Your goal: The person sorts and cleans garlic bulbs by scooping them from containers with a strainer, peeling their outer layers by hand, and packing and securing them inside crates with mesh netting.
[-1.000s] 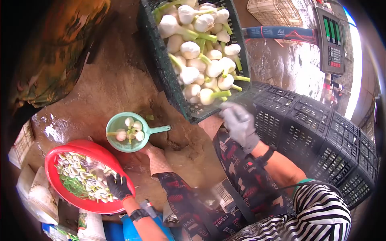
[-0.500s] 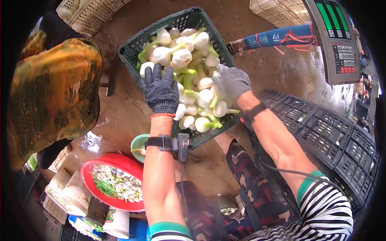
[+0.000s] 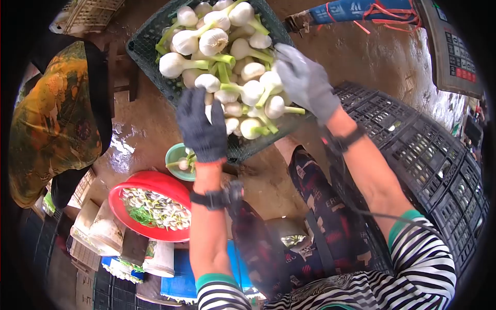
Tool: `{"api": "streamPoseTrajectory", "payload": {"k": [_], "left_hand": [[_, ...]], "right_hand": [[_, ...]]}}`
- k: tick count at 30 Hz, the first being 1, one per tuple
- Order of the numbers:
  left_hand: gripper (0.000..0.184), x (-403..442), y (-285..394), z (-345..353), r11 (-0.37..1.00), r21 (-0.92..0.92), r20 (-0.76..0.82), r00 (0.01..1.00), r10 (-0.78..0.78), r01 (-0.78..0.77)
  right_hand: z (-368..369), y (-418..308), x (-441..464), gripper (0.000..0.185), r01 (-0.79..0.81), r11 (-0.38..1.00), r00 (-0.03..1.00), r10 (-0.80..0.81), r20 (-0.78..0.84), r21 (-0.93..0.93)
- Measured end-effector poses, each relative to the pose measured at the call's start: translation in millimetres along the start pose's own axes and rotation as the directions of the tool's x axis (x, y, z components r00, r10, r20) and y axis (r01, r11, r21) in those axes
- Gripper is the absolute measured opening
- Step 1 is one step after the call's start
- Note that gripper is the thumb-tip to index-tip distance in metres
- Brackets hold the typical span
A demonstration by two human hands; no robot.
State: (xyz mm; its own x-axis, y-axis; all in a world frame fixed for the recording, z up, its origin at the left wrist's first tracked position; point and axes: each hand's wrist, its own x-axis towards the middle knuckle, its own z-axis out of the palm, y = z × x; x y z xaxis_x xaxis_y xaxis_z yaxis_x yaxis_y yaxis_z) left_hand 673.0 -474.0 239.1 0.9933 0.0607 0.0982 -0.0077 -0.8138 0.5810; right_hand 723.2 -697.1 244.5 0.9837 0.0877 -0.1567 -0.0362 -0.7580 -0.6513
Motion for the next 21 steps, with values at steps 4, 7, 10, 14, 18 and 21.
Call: {"api": "streamPoseTrajectory", "payload": {"k": [4,7,10,14,18,21], "left_hand": [[0.042,-86.8,21.5,15.7,0.986,-0.101,0.283,0.954,-0.101,0.134],[0.040,-94.1,32.7,42.5,0.998,0.018,0.409,0.911,-0.058,0.055],[0.033,-89.0,30.8,62.7,0.975,0.165,0.416,0.886,-0.203,0.146],[0.025,-74.3,30.0,48.7,0.952,0.174,0.345,0.889,-0.300,0.253],[0.036,-7.2,61.5,10.2,0.907,-0.048,0.367,0.852,-0.373,0.418],[0.043,49.9,47.5,52.5,0.897,-0.039,0.377,0.838,-0.394,0.440]], "right_hand": [[-18.6,2.3,-75.9,0.033,-0.345,0.926,0.937,0.333,0.104,0.152],[0.0,-3.1,-96.3,0.039,-0.213,0.977,0.942,0.206,0.266,-0.005],[43.0,1.7,-88.7,0.048,-0.185,0.946,0.961,0.231,0.150,-0.267],[52.4,-3.9,-68.8,0.050,-0.370,0.855,0.821,0.484,0.303,-0.362],[30.6,-12.9,-70.4,0.050,-0.367,0.900,0.866,0.422,0.268,-0.234],[6.3,-19.4,-67.0,0.047,-0.455,0.890,0.883,0.452,0.128,-0.007]]}}
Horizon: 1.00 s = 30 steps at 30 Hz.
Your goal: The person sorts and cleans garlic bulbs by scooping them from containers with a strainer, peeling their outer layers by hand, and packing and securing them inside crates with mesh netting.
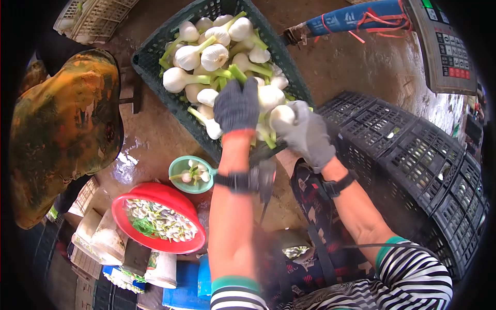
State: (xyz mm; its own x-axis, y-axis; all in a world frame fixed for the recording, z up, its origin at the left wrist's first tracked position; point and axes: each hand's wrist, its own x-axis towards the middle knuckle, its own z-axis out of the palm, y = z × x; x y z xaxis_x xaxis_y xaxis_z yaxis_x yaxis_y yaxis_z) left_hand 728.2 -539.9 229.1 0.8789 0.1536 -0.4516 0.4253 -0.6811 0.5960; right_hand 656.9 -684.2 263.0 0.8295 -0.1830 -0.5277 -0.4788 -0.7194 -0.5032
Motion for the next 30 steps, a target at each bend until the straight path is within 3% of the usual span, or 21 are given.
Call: {"api": "streamPoseTrajectory", "payload": {"k": [3,4,5,6,7,8,9,10,11,12,13,15,18,19,20,22,23,25,27,28,30], "left_hand": [[0.048,28.8,-9.1,28.5,0.995,0.015,-0.073,0.992,-0.099,0.100],[0.050,29.3,-8.4,35.8,0.990,-0.002,-0.082,0.986,-0.144,0.144],[0.038,30.6,-12.1,40.5,0.987,-0.037,-0.098,0.982,-0.161,0.158],[0.035,39.2,-28.5,50.0,0.979,0.178,-0.014,0.995,0.101,-0.097],[0.036,47.1,-38.2,49.4,0.864,0.356,0.117,0.935,0.336,-0.355],[0.045,57.4,-45.3,49.6,0.817,0.388,0.244,0.902,0.355,-0.426],[0.035,70.4,-51.4,55.0,0.784,0.346,0.252,0.856,0.452,-0.516],[0.031,74.5,-34.0,50.2,0.998,-0.003,0.298,0.953,0.062,-0.064],[0.043,80.7,-14.5,46.1,0.844,-0.293,0.466,0.838,-0.284,0.450],[0.055,93.1,-16.5,50.8,0.921,0.360,0.224,0.972,0.069,-0.149],[0.056,94.1,-20.4,59.1,0.974,0.218,0.083,0.995,0.046,-0.064],[0.046,85.3,-17.5,56.5,0.982,0.187,0.118,0.993,-0.027,0.005],[0.036,79.8,-30.0,49.0,0.841,0.430,0.230,0.941,0.249,-0.328],[0.034,81.1,-48.1,56.2,0.972,0.098,0.191,0.963,0.191,-0.213],[0.033,82.1,-65.5,62.9,0.962,-0.256,0.151,0.980,0.133,-0.091],[0.029,25.3,-25.1,8.4,0.838,-0.545,0.045,0.999,0.012,0.015],[0.027,-5.4,-4.5,-15.3,0.621,-0.751,0.088,0.967,-0.241,0.223],[0.027,-39.7,-39.1,-20.1,0.759,-0.646,-0.125,0.969,-0.212,0.083],[0.025,-69.5,-60.4,-21.8,0.806,-0.591,-0.257,0.945,-0.204,0.013],[0.024,-84.6,-76.7,-16.7,0.787,-0.613,-0.209,0.947,-0.243,0.067],[0.024,-109.5,-105.5,-7.4,0.737,-0.654,-0.115,0.941,-0.320,0.171]], "right_hand": [[-26.0,-10.1,8.4,0.044,0.030,0.918,0.989,0.031,-0.147,0.395],[-34.3,-6.2,11.9,0.042,0.073,0.927,0.983,-0.005,-0.182,0.369],[-44.5,-2.1,13.8,0.041,0.109,0.934,0.976,-0.035,-0.216,0.341],[-52.9,2.6,16.0,0.040,0.100,0.903,0.976,-0.007,-0.217,0.417],[-60.5,5.6,16.6,0.038,0.093,0.866,0.976,0.018,-0.216,0.492],[-69.0,7.0,16.9,0.035,0.032,0.830,0.980,0.084,-0.182,0.557],[-75.1,4.6,15.8,0.035,-0.036,0.800,0.978,0.150,-0.143,0.599],[-80.5,0.9,13.5,0.034,-0.103,0.765,0.972,0.213,-0.099,0.636],[-83.8,0.5,13.6,0.034,-0.163,0.725,0.961,0.269,-0.057,0.669],[-79.0,3.6,15.0,0.033,-0.168,0.688,0.961,0.274,-0.038,0.706],[-76.2,5.1,14.1,0.036,-0.163,0.705,0.969,0.247,-0.024,0.690],[-71.8,5.1,9.2,0.042,-0.154,0.734,0.981,0.194,0.013,0.662],[-68.4,-3.6,10.4,0.042,-0.162,0.731,0.984,0.173,0.048,0.662],[-67.7,-5.6,10.3,0.041,-0.170,0.735,0.983,0.171,0.063,0.657],[-65.2,-7.5,10.3,0.037,-0.127,0.733,0.990,0.133,0.043,0.669],[-57.7,-12.0,11.1,0.031,-0.038,0.727,0.998,0.056,-0.004,0.685],[-52.3,-15.9,10.6,0.031,0.107,0.798,0.994,-0.064,-0.092,0.593],[-36.5,-28.3,11.1,0.032,0.387,0.851,0.919,-0.326,-0.222,0.354],[-22.8,-37.8,29.6,0.036,0.751,0.659,0.647,-0.724,-0.237,0.036],[-15.6,-42.0,41.6,0.038,0.866,0.485,0.460,-0.869,-0.184,-0.122],[27.0,-33.4,60.9,0.039,0.822,0.510,0.523,-0.852,-0.015,-0.254]]}}
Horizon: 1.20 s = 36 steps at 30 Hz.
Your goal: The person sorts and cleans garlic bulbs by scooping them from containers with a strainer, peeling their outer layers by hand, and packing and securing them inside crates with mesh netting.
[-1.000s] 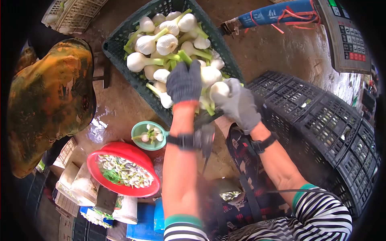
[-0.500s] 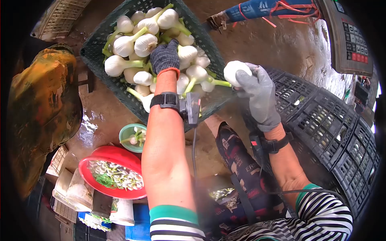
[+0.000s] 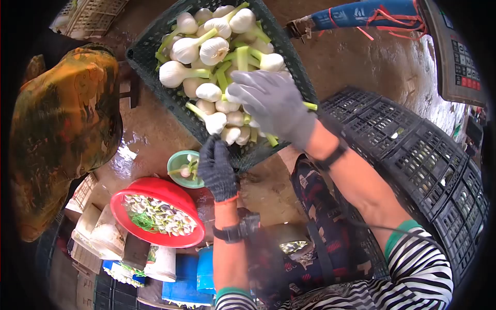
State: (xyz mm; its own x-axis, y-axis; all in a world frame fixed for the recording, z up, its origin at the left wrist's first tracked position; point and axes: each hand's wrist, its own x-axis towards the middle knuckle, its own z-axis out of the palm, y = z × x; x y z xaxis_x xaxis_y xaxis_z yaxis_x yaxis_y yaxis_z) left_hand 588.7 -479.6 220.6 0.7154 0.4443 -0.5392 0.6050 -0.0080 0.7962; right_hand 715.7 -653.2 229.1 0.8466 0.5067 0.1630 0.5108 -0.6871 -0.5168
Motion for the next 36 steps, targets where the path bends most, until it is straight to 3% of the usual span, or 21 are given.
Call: {"api": "streamPoseTrajectory", "payload": {"k": [3,4,7,8,9,10,11,13,14,16,19,22,23,25,26,29,31,32,33,35,36], "left_hand": [[0.025,-29.6,-7.7,-4.3,0.993,-0.043,0.071,0.992,-0.108,0.111],[0.025,-36.3,-21.7,-7.2,0.998,0.051,0.091,0.995,-0.036,0.031],[0.024,-59.8,-35.7,-6.3,0.997,0.068,0.097,0.995,-0.038,0.032],[0.022,-66.4,-36.4,-5.8,0.985,0.007,0.101,0.980,-0.173,0.174],[0.022,-71.5,-35.1,-3.4,0.984,0.003,0.112,0.978,-0.179,0.180],[0.022,-76.5,-33.4,-0.4,0.983,0.001,0.123,0.975,-0.183,0.185],[0.022,-81.1,-32.7,1.9,0.981,0.002,0.139,0.972,-0.190,0.192],[0.024,-82.2,-32.8,10.8,0.994,0.105,0.178,0.983,-0.037,0.019],[0.025,-82.7,-32.7,17.5,0.982,0.161,0.198,0.978,0.070,-0.103],[0.038,-72.9,-6.6,35.6,0.878,0.345,0.251,0.934,0.255,-0.332],[0.054,-54.7,27.4,63.2,0.774,0.615,0.308,0.950,-0.060,-0.151],[0.063,-25.8,22.7,84.7,0.672,0.740,0.350,0.872,-0.344,-0.032],[0.060,-26.3,15.4,86.6,0.665,0.746,0.334,0.875,-0.350,-0.019],[0.055,-19.9,2.4,89.6,0.649,0.760,0.289,0.899,-0.330,-0.006],[0.035,-19.8,-0.9,83.4,0.659,0.748,0.306,0.921,-0.240,-0.076],[0.044,-8.0,-17.2,52.3,0.519,0.724,0.516,0.856,0.029,-0.454],[0.039,5.2,-7.4,42.9,0.484,0.666,0.639,0.769,0.022,-0.568],[0.037,9.8,-3.2,39.2,0.465,0.636,0.692,0.722,0.009,-0.615],[0.037,11.7,-2.3,40.4,0.453,0.671,0.661,0.750,-0.005,-0.588],[0.036,8.3,-9.7,47.9,0.439,0.727,0.602,0.797,-0.040,-0.527],[0.035,5.9,-20.4,48.4,0.454,0.702,0.596,0.801,0.047,-0.549]], "right_hand": [[28.1,8.3,7.6,0.041,-0.080,0.973,0.990,0.103,0.099,-0.218],[30.7,8.0,7.1,0.042,-0.106,0.951,0.985,0.141,0.102,-0.290],[3.6,1.4,-7.8,0.042,-0.094,0.995,0.996,0.094,0.002,-0.040],[-20.2,-1.5,-16.8,0.043,-0.103,0.994,0.995,0.102,-0.012,-0.021],[-33.6,0.1,-30.2,0.042,-0.140,0.988,0.989,0.137,-0.051,-0.069],[-38.9,5.8,-49.5,0.041,-0.217,0.972,0.976,0.212,-0.056,-0.089],[-45.6,2.5,-67.9,0.040,-0.375,0.901,0.914,0.398,0.074,-0.218],[-50.4,4.2,-86.4,0.037,-0.077,0.826,0.870,0.330,0.367,-0.559],[-46.7,7.8,-90.3,0.035,-0.048,0.823,0.871,0.312,0.380,-0.566],[-39.0,20.0,-90.7,0.033,0.014,0.819,0.872,0.271,0.408,-0.574],[-39.1,24.3,-78.2,0.019,0.069,0.822,0.867,0.231,0.442,-0.565],[-43.1,25.4,-68.0,0.014,0.065,0.833,0.818,0.271,0.507,-0.550],[-44.7,22.6,-63.0,0.013,0.046,0.837,0.794,0.300,0.528,-0.545],[-49.3,14.1,-51.5,0.013,0.051,0.863,0.766,0.289,0.574,-0.502],[-51.3,11.2,-46.3,0.021,0.082,0.866,0.725,0.288,0.626,-0.493],[-55.7,-23.6,-4.5,0.014,0.088,0.859,0.403,0.432,0.807,-0.504],[-30.0,-46.8,0.6,0.017,-0.111,0.832,0.485,0.522,0.701,-0.543],[-15.9,-45.7,-1.1,0.017,-0.041,0.897,0.428,0.413,0.804,-0.440],[24.8,-33.0,-35.0,0.018,-0.280,0.876,0.561,0.480,0.674,-0.392],[5.4,-36.1,-9.9,0.024,-0.036,0.933,0.463,0.332,0.822,-0.357],[4.8,-26.9,-21.3,0.026,-0.044,0.968,0.560,0.229,0.796,-0.247]]}}
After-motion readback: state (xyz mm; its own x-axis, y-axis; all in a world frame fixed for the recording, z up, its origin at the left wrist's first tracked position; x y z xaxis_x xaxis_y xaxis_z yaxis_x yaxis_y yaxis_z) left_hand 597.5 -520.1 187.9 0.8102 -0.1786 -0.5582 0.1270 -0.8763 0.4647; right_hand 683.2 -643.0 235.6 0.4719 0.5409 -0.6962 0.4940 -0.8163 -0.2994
